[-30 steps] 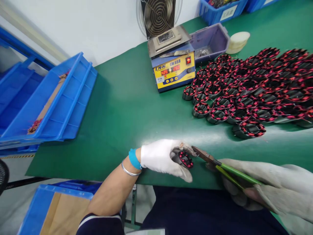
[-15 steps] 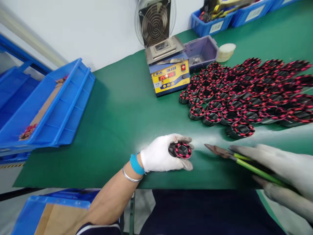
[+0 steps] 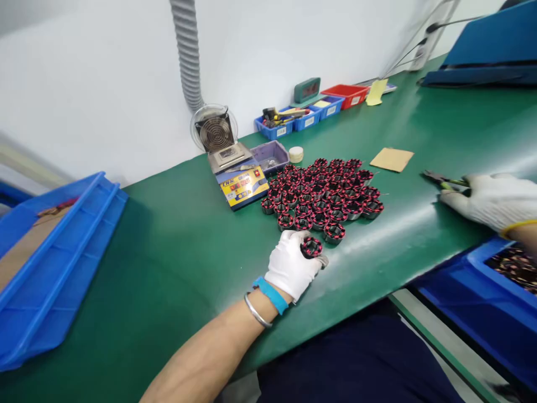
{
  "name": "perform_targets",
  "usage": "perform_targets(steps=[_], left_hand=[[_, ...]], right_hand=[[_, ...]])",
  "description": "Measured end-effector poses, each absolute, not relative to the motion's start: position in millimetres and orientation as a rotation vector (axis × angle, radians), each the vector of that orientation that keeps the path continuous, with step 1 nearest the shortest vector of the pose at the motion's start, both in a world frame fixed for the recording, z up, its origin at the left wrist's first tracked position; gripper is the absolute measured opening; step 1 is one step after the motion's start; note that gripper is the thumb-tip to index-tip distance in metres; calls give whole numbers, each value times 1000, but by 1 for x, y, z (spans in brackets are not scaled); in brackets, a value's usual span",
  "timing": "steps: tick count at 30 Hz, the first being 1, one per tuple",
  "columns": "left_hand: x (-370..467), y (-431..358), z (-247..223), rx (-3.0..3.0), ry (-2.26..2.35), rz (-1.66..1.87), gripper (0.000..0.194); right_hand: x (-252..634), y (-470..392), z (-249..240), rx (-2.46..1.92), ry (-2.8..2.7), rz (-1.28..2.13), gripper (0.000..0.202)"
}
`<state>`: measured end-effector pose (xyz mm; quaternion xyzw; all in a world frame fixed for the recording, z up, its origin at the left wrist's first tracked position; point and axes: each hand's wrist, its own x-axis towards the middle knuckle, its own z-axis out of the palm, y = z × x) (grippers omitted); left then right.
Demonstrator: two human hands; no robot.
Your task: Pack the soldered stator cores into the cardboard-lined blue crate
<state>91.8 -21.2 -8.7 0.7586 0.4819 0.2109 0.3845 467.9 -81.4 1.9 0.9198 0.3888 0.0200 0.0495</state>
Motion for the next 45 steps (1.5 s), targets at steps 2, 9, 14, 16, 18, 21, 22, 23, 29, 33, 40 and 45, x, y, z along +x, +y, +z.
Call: perform_targets(steps=[2, 9, 14, 16, 18, 21, 22, 23, 29, 33, 40, 45], left_hand=[[97, -23, -11, 1911, 1208, 600, 57], [86, -30, -27, 2168, 1196, 1046, 91], [100, -24, -20, 2474, 1320, 793, 118], [109, -21, -10, 2582, 1396, 608, 115], [118, -18, -1, 2658, 1455, 479, 114], [126, -11, 5, 2687, 1492, 390, 116], [127, -8, 5, 2684, 1488, 378, 117], [128, -5, 5, 2684, 1471, 369, 116], [131, 5, 3, 2735, 1420, 389, 107], [133, 4, 4, 2737, 1405, 318, 106], [132, 5, 8, 2740, 1267, 297, 113], [130, 13, 8, 2738, 1186, 217, 111]], right_hand=[[440, -83, 12, 2925, 1185, 64, 95], [397, -98, -15, 2912, 2089, 362, 105], [359, -79, -18, 2573, 2272, 233, 126], [346, -68, -13, 2506, 2276, 202, 128], [336, -61, -9, 2469, 2266, 174, 123], [327, -58, -4, 2474, 2202, 140, 111], [326, -58, -2, 2471, 2189, 128, 107], [325, -58, -1, 2462, 2183, 116, 104], [332, -51, -4, 2434, 2239, 191, 113], [333, -49, -11, 2381, 2320, 166, 115], [323, -54, -7, 2350, 2312, 171, 100], [324, -46, -7, 2332, 2313, 197, 110]])
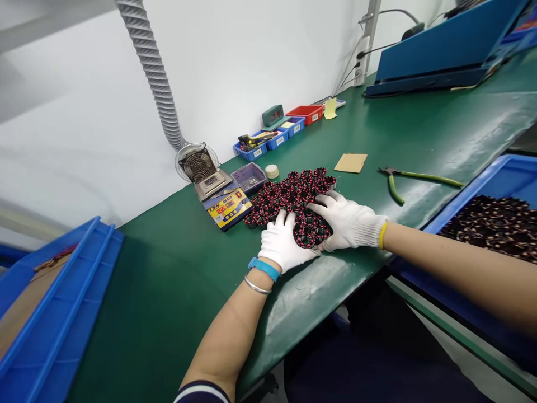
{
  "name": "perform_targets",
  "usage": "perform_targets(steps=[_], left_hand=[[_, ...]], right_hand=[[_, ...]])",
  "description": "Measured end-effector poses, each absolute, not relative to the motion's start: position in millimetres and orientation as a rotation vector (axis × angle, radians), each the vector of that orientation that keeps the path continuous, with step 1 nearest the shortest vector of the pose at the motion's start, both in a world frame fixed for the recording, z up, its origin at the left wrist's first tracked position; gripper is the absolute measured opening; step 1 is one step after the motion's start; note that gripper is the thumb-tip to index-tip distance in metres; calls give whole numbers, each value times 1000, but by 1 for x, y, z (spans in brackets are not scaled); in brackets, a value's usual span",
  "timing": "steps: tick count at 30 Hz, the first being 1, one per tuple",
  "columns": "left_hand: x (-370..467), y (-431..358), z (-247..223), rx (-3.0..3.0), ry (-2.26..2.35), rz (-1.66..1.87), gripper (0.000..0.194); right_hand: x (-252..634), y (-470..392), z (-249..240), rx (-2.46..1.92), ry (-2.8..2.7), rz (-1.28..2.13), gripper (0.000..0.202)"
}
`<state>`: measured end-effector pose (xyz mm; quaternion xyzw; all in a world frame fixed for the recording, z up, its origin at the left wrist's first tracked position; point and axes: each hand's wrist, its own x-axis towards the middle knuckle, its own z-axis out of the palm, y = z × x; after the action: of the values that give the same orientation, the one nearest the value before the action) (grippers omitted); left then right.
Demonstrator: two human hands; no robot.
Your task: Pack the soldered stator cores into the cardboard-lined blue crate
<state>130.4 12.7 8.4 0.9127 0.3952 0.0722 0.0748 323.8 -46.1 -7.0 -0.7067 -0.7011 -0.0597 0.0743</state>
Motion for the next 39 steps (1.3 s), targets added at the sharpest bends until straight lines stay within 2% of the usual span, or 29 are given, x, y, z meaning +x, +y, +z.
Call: perform_targets(steps=[4, 7, 12, 20, 23, 26, 31, 39], left_hand=[[131, 12, 11, 2687, 1205, 210, 108], [131, 11, 17, 2643, 1221, 152, 114], [128, 11, 20, 2630, 1208, 162, 103], [122, 10, 10, 2689, 1207, 192, 96], [124, 10, 12, 2711, 1231, 126, 93], [127, 11, 16, 2715, 1231, 88, 92], [135, 15, 21, 2677, 1265, 8, 105], [132, 19, 23, 2753, 1187, -13, 87]], right_hand=[[321, -51, -5, -2116, -2184, -113, 89], [316, -54, -1, -2133, -2165, -97, 92], [314, -53, 1, -2038, -2269, -129, 89], [314, -59, -11, -1896, -2287, -452, 79], [305, -65, -15, -2021, -2165, -529, 79], [300, -70, -17, -2219, -2101, -401, 78], [304, -72, -13, -2233, -2155, -247, 78], [308, -71, -7, -2096, -2147, -109, 80]])
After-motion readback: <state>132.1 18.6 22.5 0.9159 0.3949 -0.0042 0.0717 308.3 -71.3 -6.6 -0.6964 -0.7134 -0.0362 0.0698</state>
